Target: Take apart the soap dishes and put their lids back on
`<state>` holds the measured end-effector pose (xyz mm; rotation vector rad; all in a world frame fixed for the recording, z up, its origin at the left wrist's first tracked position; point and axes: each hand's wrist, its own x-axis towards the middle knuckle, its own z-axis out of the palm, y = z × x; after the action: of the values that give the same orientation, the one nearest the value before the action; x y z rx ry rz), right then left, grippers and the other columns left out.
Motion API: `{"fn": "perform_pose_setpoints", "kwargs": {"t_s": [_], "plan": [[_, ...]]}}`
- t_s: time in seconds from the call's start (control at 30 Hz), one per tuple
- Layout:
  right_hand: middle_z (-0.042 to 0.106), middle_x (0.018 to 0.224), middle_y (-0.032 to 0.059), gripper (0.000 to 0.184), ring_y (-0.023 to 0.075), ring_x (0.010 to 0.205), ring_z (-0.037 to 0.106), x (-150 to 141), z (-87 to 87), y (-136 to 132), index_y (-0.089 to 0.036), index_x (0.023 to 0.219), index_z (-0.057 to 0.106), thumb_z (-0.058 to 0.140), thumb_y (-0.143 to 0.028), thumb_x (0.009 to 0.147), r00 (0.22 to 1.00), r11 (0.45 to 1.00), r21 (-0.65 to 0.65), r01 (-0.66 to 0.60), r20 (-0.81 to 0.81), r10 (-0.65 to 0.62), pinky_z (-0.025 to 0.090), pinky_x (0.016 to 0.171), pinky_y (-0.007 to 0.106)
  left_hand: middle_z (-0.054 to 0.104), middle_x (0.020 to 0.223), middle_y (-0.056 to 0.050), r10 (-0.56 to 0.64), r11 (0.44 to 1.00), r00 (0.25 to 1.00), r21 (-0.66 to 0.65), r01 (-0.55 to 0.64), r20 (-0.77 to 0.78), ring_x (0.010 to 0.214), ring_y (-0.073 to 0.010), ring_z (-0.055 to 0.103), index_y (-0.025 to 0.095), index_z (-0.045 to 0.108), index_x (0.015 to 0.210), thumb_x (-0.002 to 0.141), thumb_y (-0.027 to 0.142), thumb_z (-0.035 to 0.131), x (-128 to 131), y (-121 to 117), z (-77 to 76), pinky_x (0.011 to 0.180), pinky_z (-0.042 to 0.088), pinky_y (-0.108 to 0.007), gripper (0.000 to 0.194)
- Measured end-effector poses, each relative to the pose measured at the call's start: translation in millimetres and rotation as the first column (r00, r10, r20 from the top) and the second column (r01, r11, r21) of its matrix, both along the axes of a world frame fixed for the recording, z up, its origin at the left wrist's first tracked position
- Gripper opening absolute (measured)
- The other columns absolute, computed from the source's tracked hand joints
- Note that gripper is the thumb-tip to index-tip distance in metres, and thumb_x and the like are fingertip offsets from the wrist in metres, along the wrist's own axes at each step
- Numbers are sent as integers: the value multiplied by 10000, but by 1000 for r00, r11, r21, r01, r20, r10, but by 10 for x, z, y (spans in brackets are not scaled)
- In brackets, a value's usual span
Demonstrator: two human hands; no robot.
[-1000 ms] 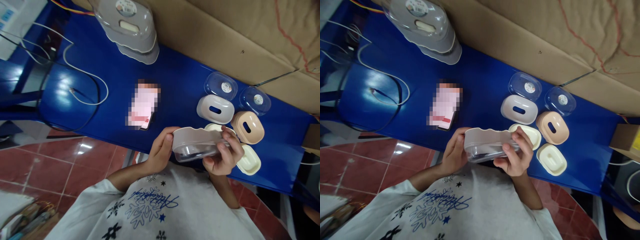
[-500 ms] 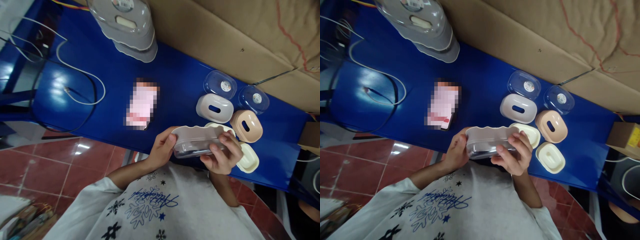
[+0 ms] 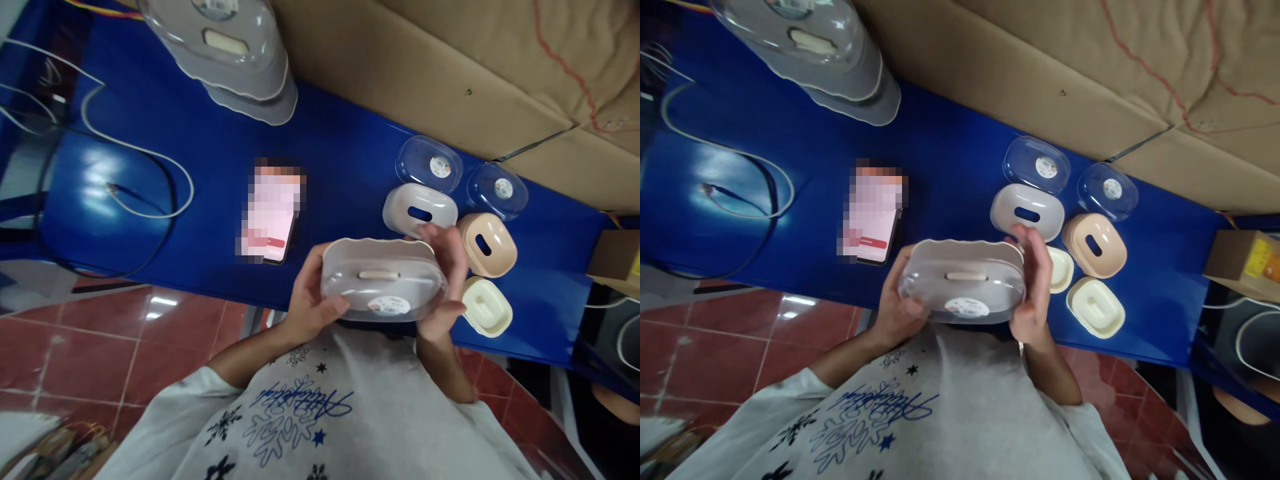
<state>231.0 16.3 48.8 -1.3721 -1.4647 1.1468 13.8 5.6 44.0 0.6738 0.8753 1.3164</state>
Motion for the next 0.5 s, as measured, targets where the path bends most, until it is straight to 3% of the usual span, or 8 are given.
{"fn": "perform_pose_setpoints", "kwargs": {"t_s": [0.1, 0.17, 0.23, 0.37, 0.43, 0.5], "plan": [[544, 1627, 49, 788, 357, 1496, 539, -25, 183, 71, -395, 1617, 467, 548, -830, 965, 978, 982, -149, -111, -191, 82, 433, 1270, 573, 739, 1181, -9, 67, 976, 995, -210, -51, 68, 1029, -195, 726, 323, 630, 1325, 804, 565, 912, -52, 92, 52, 873, 597, -315, 640], [587, 1593, 50, 791, 327, 1433, 604, -48, 236, 117, -397, 1625, 459, 611, -795, 958, 959, 959, -226, -173, -259, 112, 488, 1230, 534, 747, 1172, -17, 62, 938, 992, -345, -19, 112, 1085, -225, 734, 310, 626, 1315, 870, 552, 859, -69, 169, 79, 921, 608, -358, 557], [595, 1586, 67, 771, 305, 1403, 633, -82, 240, 154, -374, 1645, 419, 544, -781, 1002, 962, 962, -237, -134, -263, 69, 529, 1194, 508, 757, 1185, -42, 47, 904, 984, -426, 32, 173, 1138, -254, 730, 271, 656, 1269, 938, 561, 781, -63, 230, 86, 966, 609, -397, 458], [571, 1599, 139, 698, 299, 1396, 655, -141, 219, 192, -304, 1688, 320, 296, -691, 1108, 990, 996, -76, -54, -134, 44, 603, 1106, 492, 786, 1068, -69, -47, 842, 921, -481, 245, 387, 975, -229, 757, 226, 741, 1132, 980, 556, 724, -22, 261, 48, 826, 638, -338, 364], [596, 1562, 171, 695, 305, 1317, 711, -152, 213, 193, -298, 1722, 223, 254, -649, 1123, 982, 992, 25, -125, -136, 127, 640, 1043, 519, 785, 976, -79, -111, 780, 854, -488, 392, 508, 824, -195, 750, 217, 767, 1096, 988, 594, 695, -14, 252, 37, 716, 635, -296, 398], [602, 1551, 184, 680, 303, 1253, 746, -155, 197, 186, -306, 1735, 167, 278, -605, 1134, 967, 978, 78, -195, -151, 205, 666, 992, 529, 789, 968, -97, -146, 742, 816, -483, 464, 559, 770, -183, 744, 199, 776, 1103, 993, 633, 669, -12, 261, 43, 687, 640, -284, 460]]}}
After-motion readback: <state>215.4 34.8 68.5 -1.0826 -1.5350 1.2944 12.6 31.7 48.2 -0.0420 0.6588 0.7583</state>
